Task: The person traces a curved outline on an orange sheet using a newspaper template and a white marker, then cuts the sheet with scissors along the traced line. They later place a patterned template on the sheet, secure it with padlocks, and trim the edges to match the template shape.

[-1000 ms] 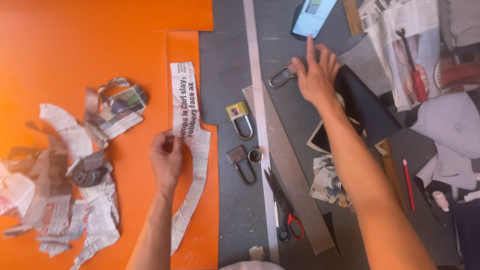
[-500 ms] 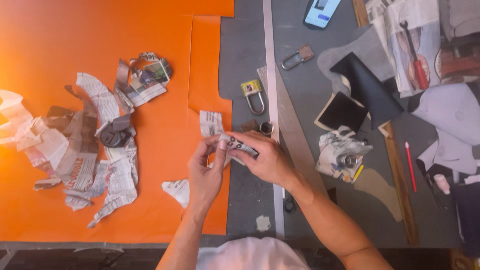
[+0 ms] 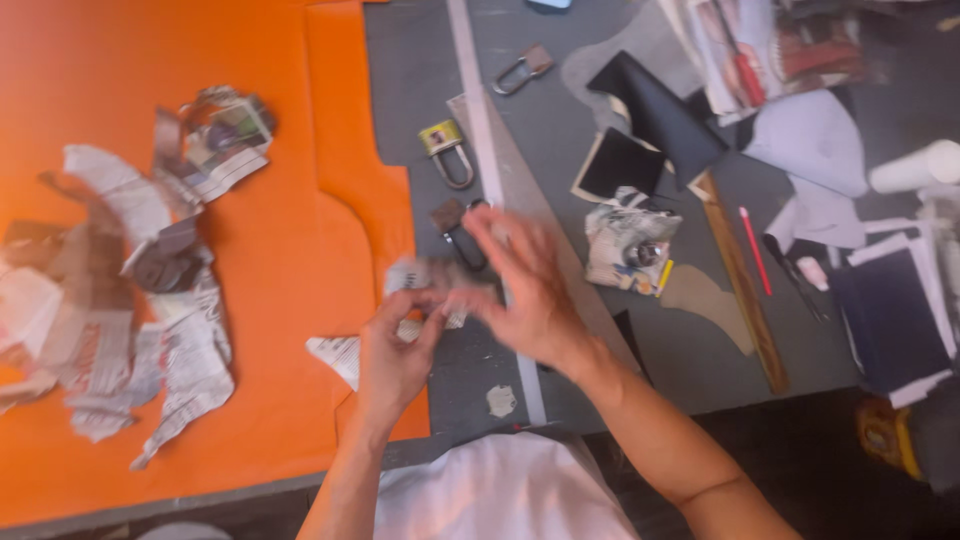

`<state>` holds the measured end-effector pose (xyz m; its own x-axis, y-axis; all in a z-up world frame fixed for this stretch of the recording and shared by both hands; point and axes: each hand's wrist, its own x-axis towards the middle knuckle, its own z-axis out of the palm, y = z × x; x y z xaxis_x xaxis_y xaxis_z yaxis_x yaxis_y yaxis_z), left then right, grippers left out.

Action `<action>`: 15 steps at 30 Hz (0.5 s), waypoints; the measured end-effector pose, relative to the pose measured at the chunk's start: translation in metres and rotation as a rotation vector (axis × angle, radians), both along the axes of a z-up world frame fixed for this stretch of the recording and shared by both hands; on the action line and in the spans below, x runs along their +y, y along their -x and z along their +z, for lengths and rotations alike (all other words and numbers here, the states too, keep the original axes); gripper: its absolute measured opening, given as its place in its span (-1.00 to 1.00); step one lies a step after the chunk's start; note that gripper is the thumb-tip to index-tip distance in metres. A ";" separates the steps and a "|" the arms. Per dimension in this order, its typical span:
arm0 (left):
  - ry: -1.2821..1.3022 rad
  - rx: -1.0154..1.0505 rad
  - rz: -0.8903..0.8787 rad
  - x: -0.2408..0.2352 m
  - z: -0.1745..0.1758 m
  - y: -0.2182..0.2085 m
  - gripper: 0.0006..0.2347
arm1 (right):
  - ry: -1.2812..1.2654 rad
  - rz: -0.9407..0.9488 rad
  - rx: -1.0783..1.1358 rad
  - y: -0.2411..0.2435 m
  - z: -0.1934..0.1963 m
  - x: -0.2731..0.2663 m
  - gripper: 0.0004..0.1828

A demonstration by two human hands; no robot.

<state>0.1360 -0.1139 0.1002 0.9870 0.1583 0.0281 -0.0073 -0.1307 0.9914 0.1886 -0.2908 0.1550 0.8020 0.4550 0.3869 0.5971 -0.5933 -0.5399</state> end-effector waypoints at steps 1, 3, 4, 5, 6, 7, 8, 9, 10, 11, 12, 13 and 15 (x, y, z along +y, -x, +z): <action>-0.025 -0.044 -0.001 -0.003 0.001 0.000 -0.89 | 0.017 0.049 0.033 0.006 0.005 -0.002 -0.17; -0.074 -0.126 -0.013 -0.006 0.003 0.004 -0.92 | 0.009 0.077 0.020 0.020 0.013 -0.006 -0.12; -0.054 -0.097 -0.017 -0.010 0.005 0.004 -0.91 | 0.009 0.087 0.009 0.025 0.017 -0.010 -0.10; -0.036 -0.067 -0.021 -0.014 0.007 0.006 -0.91 | -0.007 0.064 0.023 0.031 0.021 -0.014 -0.13; -0.023 -0.036 -0.011 -0.017 0.010 0.008 -0.91 | -0.028 0.056 0.037 0.035 0.025 -0.017 -0.16; 0.034 -0.022 -0.036 -0.021 0.013 0.009 -0.92 | -0.048 0.049 0.050 0.038 0.027 -0.020 -0.19; 0.086 -0.003 -0.062 -0.023 0.015 0.012 -0.92 | -0.125 0.042 0.119 0.041 0.029 -0.023 -0.26; 0.137 0.016 -0.089 -0.024 0.018 0.013 -0.93 | -0.202 0.036 0.187 0.044 0.030 -0.025 -0.32; 0.170 0.007 -0.097 -0.027 0.021 0.014 -0.91 | -0.281 0.026 0.251 0.047 0.030 -0.028 -0.38; 0.203 -0.002 -0.106 -0.030 0.024 0.015 -0.90 | -0.292 0.002 0.216 0.049 0.030 -0.031 -0.45; 0.238 -0.005 -0.114 -0.033 0.028 0.016 -0.89 | -0.301 -0.022 0.186 0.053 0.029 -0.034 -0.53; 0.218 -0.036 -0.128 -0.034 0.033 0.018 -0.88 | -0.310 -0.045 0.155 0.058 0.028 -0.035 -0.61; 0.187 -0.075 -0.153 -0.037 0.047 0.026 -0.88 | -0.323 -0.111 0.165 0.075 0.029 -0.038 -0.69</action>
